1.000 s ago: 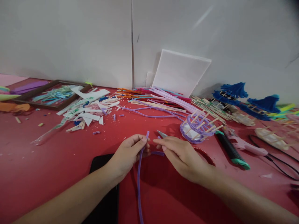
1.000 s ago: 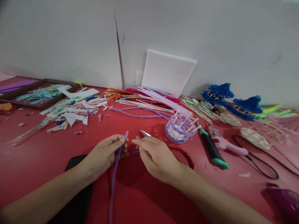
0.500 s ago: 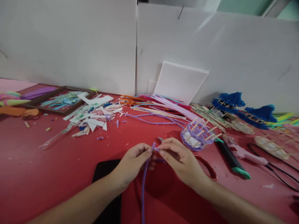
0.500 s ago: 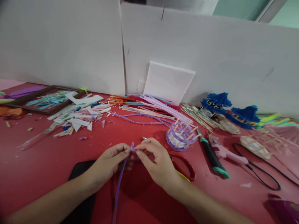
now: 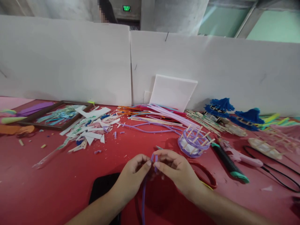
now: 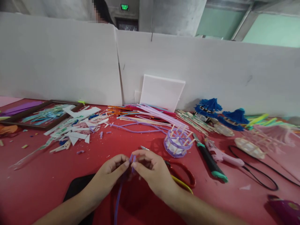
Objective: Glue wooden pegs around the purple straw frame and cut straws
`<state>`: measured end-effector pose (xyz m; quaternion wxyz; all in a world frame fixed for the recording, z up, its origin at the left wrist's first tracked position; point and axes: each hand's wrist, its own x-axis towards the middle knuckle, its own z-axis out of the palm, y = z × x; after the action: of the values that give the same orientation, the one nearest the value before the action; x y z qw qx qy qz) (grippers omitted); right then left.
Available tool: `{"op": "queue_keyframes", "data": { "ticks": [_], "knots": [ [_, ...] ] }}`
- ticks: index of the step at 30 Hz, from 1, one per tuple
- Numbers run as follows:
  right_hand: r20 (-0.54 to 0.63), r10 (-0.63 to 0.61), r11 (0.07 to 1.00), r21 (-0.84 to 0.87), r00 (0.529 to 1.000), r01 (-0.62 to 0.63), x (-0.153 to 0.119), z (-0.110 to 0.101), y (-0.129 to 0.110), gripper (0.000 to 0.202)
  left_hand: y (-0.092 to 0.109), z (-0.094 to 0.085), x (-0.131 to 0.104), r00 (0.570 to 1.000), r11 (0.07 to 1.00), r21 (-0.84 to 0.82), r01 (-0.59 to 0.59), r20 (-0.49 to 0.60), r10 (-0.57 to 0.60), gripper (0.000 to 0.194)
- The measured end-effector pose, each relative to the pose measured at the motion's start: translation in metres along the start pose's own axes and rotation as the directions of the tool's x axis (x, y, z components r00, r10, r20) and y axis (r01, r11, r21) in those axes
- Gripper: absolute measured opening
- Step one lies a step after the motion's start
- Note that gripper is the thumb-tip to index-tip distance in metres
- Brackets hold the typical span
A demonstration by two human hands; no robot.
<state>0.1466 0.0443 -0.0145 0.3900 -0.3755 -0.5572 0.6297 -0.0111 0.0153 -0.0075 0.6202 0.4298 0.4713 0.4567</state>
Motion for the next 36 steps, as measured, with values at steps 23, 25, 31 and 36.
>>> {"op": "queue_keyframes", "data": {
  "ticks": [23, 25, 31, 36],
  "knots": [
    [-0.139, -0.212, 0.954, -0.243, 0.967, 0.175, -0.004, -0.001, -0.004, 0.014, 0.007, 0.005, -0.004, 0.988, 0.984, -0.078, 0.157, 0.01, -0.157, 0.04],
    [-0.133, -0.249, 0.939, -0.275, 0.959, 0.205, -0.003, -0.001, -0.004, 0.014, 0.006, 0.004, -0.004, 0.991, 0.989, -0.061, 0.133, 0.014, -0.133, 0.039],
    [-0.102, -0.302, 0.91, -0.325, 0.948, 0.255, -0.002, -0.002, -0.006, 0.018, 0.005, 0.002, -0.002, 0.995, 0.995, -0.055, 0.089, 0.055, -0.086, 0.037],
    [-0.063, -0.246, 0.94, -0.257, 0.967, 0.222, -0.004, -0.005, -0.012, 0.016, 0.007, 0.002, -0.002, 0.993, 0.994, -0.077, 0.08, 0.092, -0.073, 0.038]
  ]
}}
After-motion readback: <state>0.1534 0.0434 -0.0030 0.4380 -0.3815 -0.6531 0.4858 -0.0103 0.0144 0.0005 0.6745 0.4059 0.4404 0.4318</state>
